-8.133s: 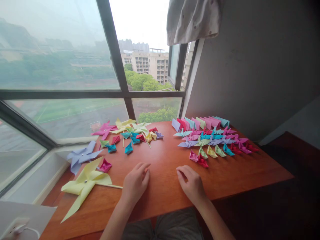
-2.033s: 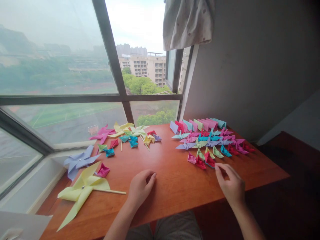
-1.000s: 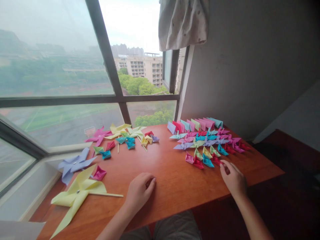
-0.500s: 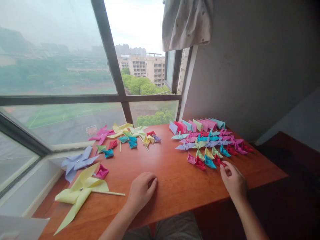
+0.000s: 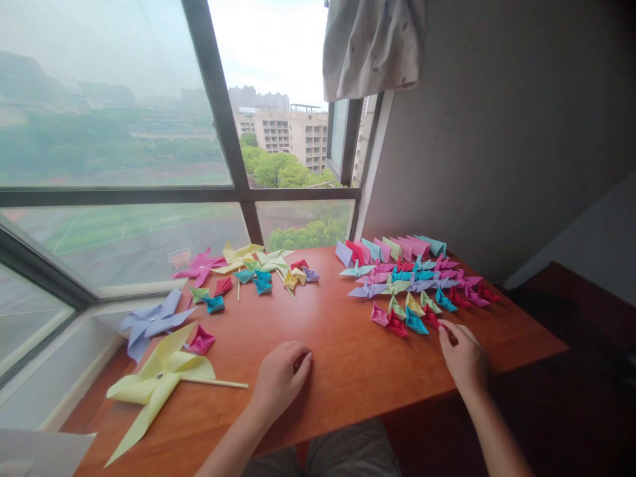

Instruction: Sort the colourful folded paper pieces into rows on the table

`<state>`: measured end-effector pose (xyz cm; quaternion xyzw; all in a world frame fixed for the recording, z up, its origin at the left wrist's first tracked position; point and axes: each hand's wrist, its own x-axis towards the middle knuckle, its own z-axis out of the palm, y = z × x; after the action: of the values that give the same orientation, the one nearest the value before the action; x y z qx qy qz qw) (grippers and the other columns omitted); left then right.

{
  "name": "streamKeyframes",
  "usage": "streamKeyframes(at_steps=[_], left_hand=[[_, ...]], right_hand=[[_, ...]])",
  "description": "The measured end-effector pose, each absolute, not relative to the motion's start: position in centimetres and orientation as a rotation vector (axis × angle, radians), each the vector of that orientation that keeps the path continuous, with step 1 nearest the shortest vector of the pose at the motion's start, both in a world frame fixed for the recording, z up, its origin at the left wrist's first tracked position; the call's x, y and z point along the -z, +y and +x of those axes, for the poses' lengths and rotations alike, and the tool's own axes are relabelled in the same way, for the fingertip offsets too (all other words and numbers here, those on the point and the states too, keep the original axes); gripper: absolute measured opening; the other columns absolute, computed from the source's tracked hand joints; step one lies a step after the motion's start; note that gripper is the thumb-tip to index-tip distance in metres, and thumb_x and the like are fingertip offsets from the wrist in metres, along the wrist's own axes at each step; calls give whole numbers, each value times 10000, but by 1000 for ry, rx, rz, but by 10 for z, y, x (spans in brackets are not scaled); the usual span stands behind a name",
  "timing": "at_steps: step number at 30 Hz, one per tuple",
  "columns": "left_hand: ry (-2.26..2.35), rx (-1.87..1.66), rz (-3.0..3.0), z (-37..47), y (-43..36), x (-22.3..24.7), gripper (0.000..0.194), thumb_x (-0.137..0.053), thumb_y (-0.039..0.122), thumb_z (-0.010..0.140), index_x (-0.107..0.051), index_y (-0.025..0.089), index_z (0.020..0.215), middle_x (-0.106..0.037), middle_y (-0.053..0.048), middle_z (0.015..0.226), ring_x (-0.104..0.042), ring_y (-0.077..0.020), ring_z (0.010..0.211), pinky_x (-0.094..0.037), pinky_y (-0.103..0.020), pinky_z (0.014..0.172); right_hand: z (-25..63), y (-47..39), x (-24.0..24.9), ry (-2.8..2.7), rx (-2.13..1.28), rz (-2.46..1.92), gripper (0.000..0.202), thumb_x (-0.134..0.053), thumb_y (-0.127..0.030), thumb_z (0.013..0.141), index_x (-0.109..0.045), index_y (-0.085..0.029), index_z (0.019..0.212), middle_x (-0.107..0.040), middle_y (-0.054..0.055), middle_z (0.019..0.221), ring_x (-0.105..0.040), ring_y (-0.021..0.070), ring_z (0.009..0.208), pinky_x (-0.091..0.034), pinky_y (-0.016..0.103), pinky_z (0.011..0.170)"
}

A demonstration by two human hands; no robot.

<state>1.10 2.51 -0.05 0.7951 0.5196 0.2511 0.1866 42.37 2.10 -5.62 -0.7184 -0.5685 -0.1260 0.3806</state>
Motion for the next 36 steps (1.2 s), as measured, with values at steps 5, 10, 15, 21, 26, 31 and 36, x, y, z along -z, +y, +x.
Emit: streamKeyframes(at_steps=[5, 10, 15, 21, 26, 31, 36], left_hand=[[1458, -728, 2227, 12, 25, 0, 193, -488, 253, 895, -662, 217, 818, -663, -41, 756, -593, -194, 730, -431, -272, 673], [1452, -712, 2217, 12, 25, 0, 196, -483, 254, 893, -663, 216, 826, -668, -49, 772, -592, -199, 738, -436, -283, 680], [1464, -697, 2238, 11, 25, 0, 184, -483, 246, 897, -651, 219, 828, -665, -43, 775, -593, -198, 745, -436, -277, 686], [1479, -713, 2212, 11, 25, 0, 189, -488, 252, 899, -666, 223, 844, -682, -38, 783, -616, -194, 745, -448, -266, 687], [1461, -813, 2091, 10, 29, 1, 208, -497, 237, 892, -702, 209, 908, -723, -41, 848, -643, -181, 754, -475, -264, 712], [1517, -915, 2037, -7, 50, -9, 257, -483, 277, 899, -715, 181, 954, -735, -41, 823, -645, -151, 666, -491, -235, 628], [1818, -925, 2077, -46, 92, -26, 269, -486, 300, 880, -692, 178, 1001, -732, -49, 927, -669, -171, 726, -518, -258, 660]], right_hand=[[428, 23, 60, -1482, 335, -1817, 409, -448, -460, 928, -732, -170, 973, -698, 105, 905, -632, 217, 793, -457, 319, 719], [428, 22, 61, -1485, 353, -1813, 418, -452, -468, 916, -711, -157, 1018, -680, 106, 844, -607, 231, 783, -450, 342, 749], [424, 20, 56, -1446, 394, -1813, 404, -476, -453, 905, -684, -145, 1065, -660, 104, 820, -583, 248, 784, -443, 377, 789], [395, 11, 37, -1369, 444, -1701, 322, -519, -375, 913, -687, -147, 1066, -669, 106, 858, -574, 211, 718, -472, 341, 724], [326, 8, 26, -1614, 191, -1433, 220, -518, -274, 935, -675, -195, 1067, -694, 92, 979, -653, 205, 868, -515, 317, 790], [263, 13, 26, -1813, -125, -1264, 220, -485, -209, 939, -665, -203, 1064, -702, 69, 934, -675, 182, 842, -544, 283, 748], [242, 17, 32, -1892, -224, -1268, 238, -463, -211, 937, -670, -201, 1055, -694, 54, 856, -675, 170, 776, -537, 261, 701]])
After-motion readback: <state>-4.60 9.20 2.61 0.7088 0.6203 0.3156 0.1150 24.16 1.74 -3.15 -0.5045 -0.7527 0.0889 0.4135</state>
